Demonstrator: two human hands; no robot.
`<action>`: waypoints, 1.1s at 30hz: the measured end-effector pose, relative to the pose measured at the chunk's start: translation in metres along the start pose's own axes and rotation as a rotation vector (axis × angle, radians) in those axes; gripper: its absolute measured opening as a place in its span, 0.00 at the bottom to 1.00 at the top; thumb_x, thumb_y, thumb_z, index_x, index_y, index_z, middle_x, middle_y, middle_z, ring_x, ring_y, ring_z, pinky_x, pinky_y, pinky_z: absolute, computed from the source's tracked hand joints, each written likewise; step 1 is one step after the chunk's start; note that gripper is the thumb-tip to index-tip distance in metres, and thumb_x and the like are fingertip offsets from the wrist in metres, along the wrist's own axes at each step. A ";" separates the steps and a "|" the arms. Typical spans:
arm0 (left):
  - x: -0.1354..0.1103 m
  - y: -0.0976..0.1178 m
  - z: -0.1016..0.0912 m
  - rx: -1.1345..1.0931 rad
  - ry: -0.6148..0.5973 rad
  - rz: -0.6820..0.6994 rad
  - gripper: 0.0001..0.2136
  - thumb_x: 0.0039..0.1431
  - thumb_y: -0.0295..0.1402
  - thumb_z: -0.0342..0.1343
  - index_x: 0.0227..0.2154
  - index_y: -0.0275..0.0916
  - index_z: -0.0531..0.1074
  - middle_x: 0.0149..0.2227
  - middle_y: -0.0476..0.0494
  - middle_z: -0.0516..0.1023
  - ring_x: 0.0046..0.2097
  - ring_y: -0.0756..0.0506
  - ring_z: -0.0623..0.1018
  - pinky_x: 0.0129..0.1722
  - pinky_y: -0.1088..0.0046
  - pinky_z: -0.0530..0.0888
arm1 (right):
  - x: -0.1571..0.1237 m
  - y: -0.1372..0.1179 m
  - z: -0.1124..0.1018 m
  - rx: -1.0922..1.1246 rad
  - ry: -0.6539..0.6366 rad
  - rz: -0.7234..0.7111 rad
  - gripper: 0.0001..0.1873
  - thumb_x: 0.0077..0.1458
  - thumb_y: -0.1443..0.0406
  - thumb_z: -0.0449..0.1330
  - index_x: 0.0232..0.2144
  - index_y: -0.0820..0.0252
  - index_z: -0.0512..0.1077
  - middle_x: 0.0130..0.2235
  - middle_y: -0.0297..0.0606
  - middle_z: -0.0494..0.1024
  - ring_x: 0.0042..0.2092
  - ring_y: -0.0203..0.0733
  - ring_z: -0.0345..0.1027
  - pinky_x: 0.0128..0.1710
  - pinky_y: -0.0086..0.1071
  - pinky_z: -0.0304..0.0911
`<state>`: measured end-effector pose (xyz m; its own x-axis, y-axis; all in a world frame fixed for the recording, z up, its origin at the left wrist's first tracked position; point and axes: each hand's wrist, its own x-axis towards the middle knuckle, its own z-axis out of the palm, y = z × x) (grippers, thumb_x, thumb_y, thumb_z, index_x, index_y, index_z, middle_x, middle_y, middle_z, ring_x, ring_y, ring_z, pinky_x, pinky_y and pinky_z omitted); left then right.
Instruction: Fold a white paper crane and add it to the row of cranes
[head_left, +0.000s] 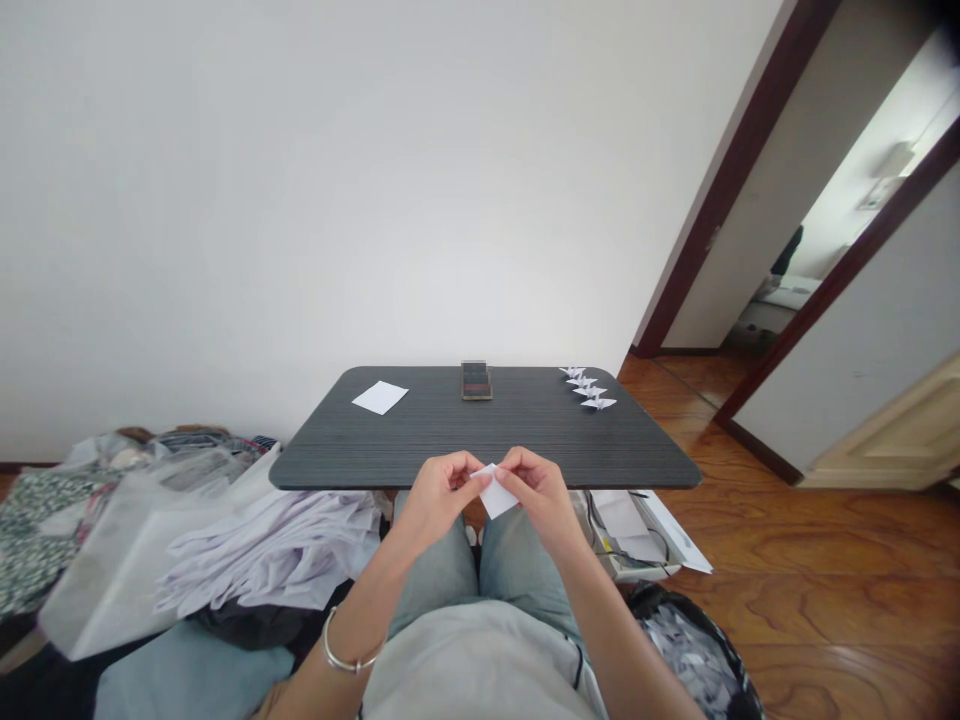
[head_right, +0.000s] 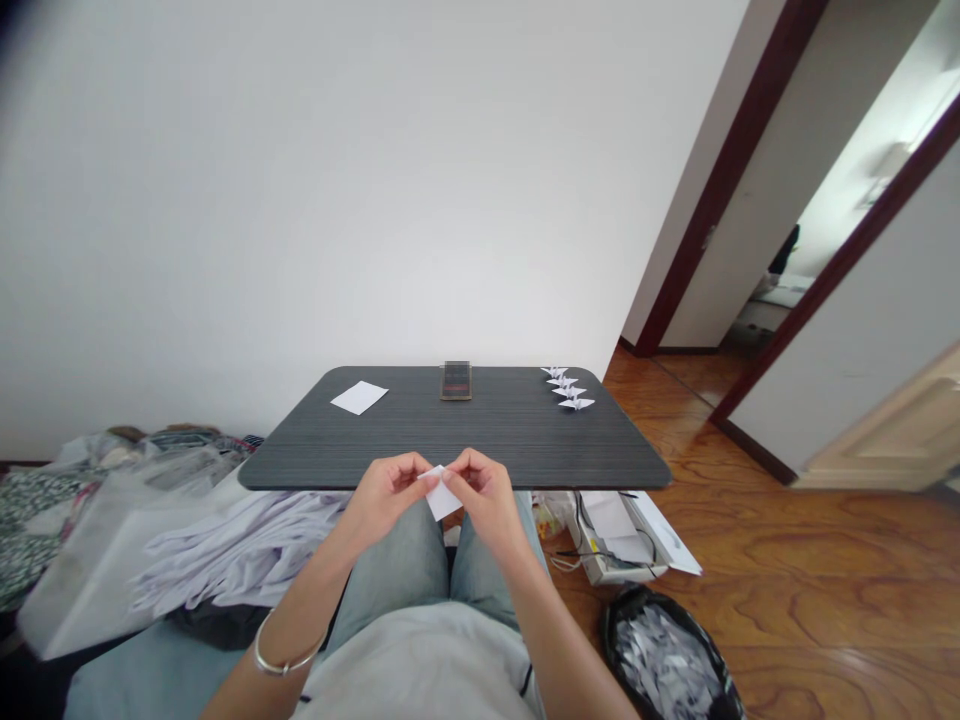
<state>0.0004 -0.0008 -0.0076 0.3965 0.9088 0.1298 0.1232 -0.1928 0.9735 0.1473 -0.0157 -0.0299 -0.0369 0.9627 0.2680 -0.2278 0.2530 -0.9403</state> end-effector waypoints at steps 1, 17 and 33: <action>0.000 0.000 0.000 0.004 0.000 0.001 0.12 0.51 0.40 0.56 0.23 0.33 0.69 0.23 0.48 0.71 0.25 0.52 0.68 0.24 0.78 0.63 | 0.000 0.000 0.000 0.004 0.002 -0.001 0.12 0.46 0.61 0.62 0.20 0.60 0.64 0.19 0.27 0.62 0.20 0.29 0.52 0.20 0.25 0.48; 0.000 -0.001 0.003 0.011 0.005 -0.002 0.14 0.51 0.42 0.56 0.23 0.34 0.69 0.22 0.47 0.72 0.24 0.51 0.70 0.23 0.78 0.63 | 0.001 0.003 0.000 -0.013 0.020 0.035 0.12 0.44 0.59 0.63 0.20 0.60 0.66 0.20 0.30 0.66 0.21 0.32 0.56 0.21 0.26 0.52; 0.000 0.000 0.002 -0.091 -0.045 -0.046 0.14 0.48 0.41 0.58 0.22 0.34 0.67 0.21 0.49 0.69 0.24 0.52 0.67 0.22 0.79 0.62 | 0.000 0.002 -0.002 -0.019 0.026 0.006 0.11 0.44 0.60 0.63 0.19 0.60 0.68 0.19 0.29 0.65 0.21 0.32 0.56 0.21 0.26 0.50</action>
<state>0.0020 -0.0014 -0.0080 0.4328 0.8981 0.0778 0.0602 -0.1150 0.9915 0.1484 -0.0148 -0.0321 -0.0128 0.9663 0.2572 -0.2095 0.2489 -0.9456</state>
